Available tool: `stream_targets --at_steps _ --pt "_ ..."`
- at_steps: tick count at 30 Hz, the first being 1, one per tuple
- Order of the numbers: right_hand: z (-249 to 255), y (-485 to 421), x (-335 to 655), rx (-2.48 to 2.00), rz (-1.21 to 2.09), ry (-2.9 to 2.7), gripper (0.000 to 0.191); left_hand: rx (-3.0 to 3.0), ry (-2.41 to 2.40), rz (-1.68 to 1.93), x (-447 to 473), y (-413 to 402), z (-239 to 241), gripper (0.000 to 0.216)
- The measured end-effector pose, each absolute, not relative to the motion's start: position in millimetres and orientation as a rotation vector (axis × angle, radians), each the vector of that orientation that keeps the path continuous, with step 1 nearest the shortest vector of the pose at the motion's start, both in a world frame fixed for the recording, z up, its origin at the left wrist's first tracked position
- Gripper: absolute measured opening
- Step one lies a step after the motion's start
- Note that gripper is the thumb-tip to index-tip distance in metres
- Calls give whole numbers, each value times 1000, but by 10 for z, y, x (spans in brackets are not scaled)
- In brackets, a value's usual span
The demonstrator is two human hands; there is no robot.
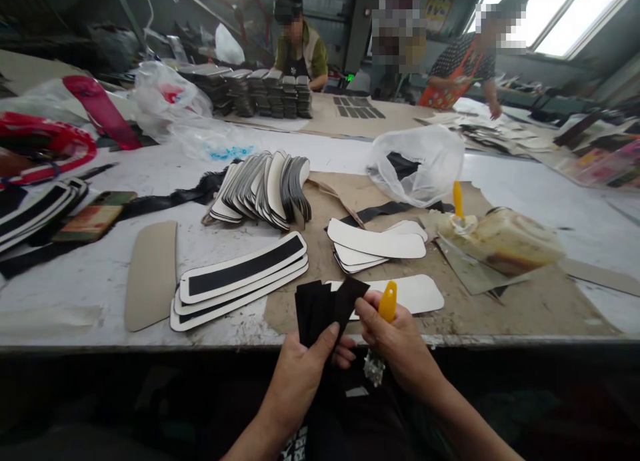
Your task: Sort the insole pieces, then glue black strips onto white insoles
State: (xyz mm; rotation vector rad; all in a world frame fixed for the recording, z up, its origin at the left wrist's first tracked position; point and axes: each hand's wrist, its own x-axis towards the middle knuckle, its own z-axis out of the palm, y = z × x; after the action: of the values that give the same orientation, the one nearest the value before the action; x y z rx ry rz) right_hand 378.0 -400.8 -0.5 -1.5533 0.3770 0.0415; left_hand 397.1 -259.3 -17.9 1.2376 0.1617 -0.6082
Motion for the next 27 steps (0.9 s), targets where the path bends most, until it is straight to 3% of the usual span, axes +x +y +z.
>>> stream_targets --at_steps 4,11,13,19,23,27 --pt "-120 -4017 3607 -1308 63 476 41 1274 86 -627 3813 -2801 -316 40" --pt "63 -4763 3535 -1184 -283 594 34 1340 -87 -895 3601 -2743 -492 38" --pt "167 -5005 3559 -1275 -179 585 33 1348 28 -897 3668 -2617 -515 41" --pt "277 -5060 3988 -2128 372 274 32 1502 354 -556 4183 -2467 -496 46" --pt "119 -4781 4403 -2248 656 -15 26 1502 294 -664 4461 -2584 -441 39" --pt "-105 -4666 4622 -2336 741 -44 25 1593 280 -805 4587 -2649 -430 40"
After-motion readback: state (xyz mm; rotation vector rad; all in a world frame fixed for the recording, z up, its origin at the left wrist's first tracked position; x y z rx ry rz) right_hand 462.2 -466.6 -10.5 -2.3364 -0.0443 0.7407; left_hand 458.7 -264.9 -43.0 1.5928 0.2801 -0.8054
